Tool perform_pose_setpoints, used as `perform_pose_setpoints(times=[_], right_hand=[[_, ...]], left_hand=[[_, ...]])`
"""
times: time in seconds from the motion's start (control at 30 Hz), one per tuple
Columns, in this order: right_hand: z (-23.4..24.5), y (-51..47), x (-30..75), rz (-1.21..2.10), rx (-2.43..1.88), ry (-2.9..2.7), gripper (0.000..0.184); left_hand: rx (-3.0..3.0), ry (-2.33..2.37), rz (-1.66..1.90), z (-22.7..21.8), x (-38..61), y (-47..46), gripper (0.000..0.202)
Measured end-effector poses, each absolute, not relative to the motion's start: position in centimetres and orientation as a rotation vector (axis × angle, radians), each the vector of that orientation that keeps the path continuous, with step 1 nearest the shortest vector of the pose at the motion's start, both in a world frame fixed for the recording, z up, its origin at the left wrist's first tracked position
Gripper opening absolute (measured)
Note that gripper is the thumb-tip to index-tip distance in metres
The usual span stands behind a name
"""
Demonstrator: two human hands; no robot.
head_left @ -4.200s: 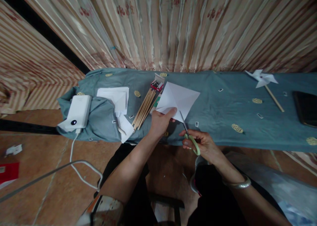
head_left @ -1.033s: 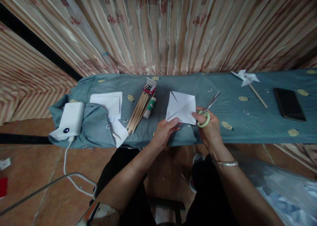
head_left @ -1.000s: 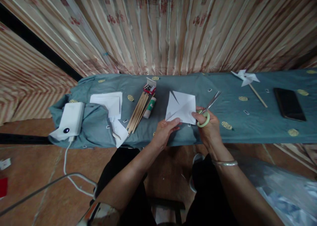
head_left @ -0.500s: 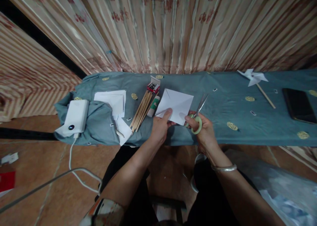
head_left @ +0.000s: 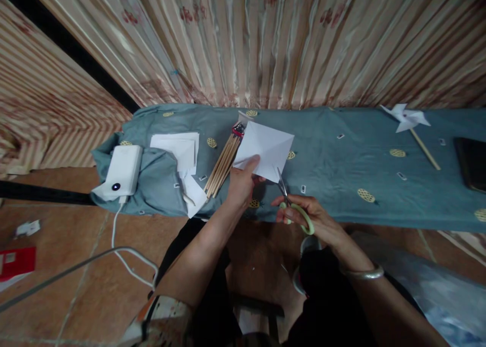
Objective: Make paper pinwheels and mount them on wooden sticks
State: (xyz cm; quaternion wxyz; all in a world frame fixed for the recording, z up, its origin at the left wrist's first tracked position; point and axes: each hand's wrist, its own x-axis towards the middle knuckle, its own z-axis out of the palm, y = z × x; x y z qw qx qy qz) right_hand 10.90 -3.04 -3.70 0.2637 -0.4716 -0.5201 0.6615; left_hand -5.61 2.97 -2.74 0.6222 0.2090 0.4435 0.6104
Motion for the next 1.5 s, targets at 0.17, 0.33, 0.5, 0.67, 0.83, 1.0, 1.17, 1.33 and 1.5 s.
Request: perform_pose_setpoints(times=[0.17,0.33,0.5,0.67,0.83,1.0,1.17,1.33,1.5], right_hand=[[-3.1,-2.9,10.9,1.774,-1.29,-1.434,0.05],[-2.9,-2.9,10.8,1.769,-1.314,-1.391,0.052],[-2.6,-2.9,10.5,1.789,-1.318,-1.363,0.048],[-2.6,-2.9,10.3,1.783,-1.315,-1.313,0.046],[-3.0,-2.9,10.4,1.746,-1.299,-1.347,0.048],[-3.2,-3.0,10.5,1.734,-1.286,-1.363,0.045],[-3.0,-3.0,10.4,1.742,-1.322,-1.346,0.045],[-2.8,-2.9,10.3,1.77,-1.322,-1.28,0.044],[-3.2,-3.0,10.2,1.773,-1.325,-1.256,0.042]], left_hand=[[0.483,1.023,1.341,-2.9,-5.1,2.8,0.008],[0.475,1.044,1.316,-2.9,-5.0,2.7,0.006],[0.518,1.058,1.313,-3.2,-5.1,2.6,0.005],[0.533,1.071,1.311,-3.2,-5.0,2.5,0.008],[0.528,1.075,1.317,-3.1,-5.1,2.5,0.01],[0.525,1.072,1.316,-3.2,-5.1,2.6,0.005],[0.522,1.07,1.318,-3.2,-5.1,2.5,0.014],[0.506,1.076,1.327,-3.2,-5.1,2.6,0.008],[0.519,1.1,1.325,-3.3,-5.2,2.7,0.008]])
